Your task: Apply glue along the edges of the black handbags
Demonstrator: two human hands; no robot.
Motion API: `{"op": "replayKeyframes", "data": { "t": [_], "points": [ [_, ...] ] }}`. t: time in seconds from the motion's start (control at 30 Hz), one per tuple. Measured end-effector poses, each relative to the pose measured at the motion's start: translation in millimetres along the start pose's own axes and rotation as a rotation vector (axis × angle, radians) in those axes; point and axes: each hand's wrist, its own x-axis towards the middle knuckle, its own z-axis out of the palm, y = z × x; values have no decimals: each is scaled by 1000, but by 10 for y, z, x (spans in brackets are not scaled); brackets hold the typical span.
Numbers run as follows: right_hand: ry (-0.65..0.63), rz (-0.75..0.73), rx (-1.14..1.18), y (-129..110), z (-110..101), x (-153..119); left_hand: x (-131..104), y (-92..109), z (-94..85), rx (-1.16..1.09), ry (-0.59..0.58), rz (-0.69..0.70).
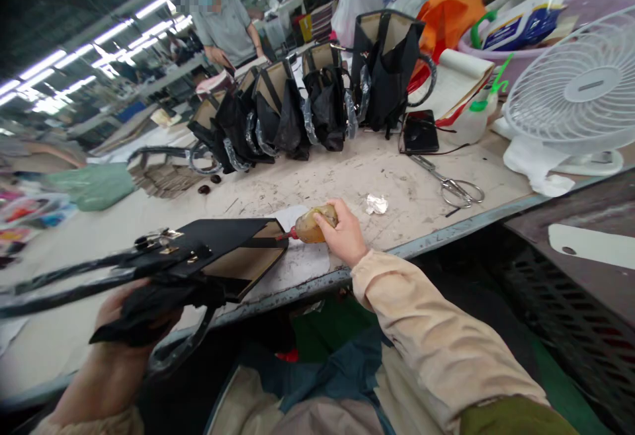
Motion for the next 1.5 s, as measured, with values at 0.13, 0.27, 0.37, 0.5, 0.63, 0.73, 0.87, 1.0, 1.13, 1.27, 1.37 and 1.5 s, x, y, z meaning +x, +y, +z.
{"op": "replayKeyframes", "data": {
  "t": [0.13,0.27,0.37,0.5,0.63,0.73,0.87,1.0,1.13,1.27,1.37,1.5],
  "points": [
    [-46,-13,30,-81,-13,-107,-218,223,140,30,-31,39],
    [-84,7,34,-98,3,-187,-319,359,228,52,-6,-33],
    [-94,11,45,-84,42,-204,-309,414,280,82,37,-34],
    [-108,21,46,-46,110,-193,-258,480,402,162,-19,-59],
    [-142,38,11,15,154,-179,-231,539,517,239,22,-77],
    [-154,35,5,55,161,-169,-201,567,533,280,23,-89],
    [-148,59,29,65,161,-155,-128,601,515,291,30,-88],
    [-170,77,22,30,174,-151,-47,629,526,276,27,-100],
    [-201,55,34,12,187,-147,0,648,545,264,38,-99],
    [-200,33,17,25,180,-131,29,672,559,271,43,-101],
    [-185,29,8,28,164,-115,76,697,599,277,74,-110],
    [-189,-3,-19,34,145,-94,179,735,719,313,62,-134]
  ]
}}
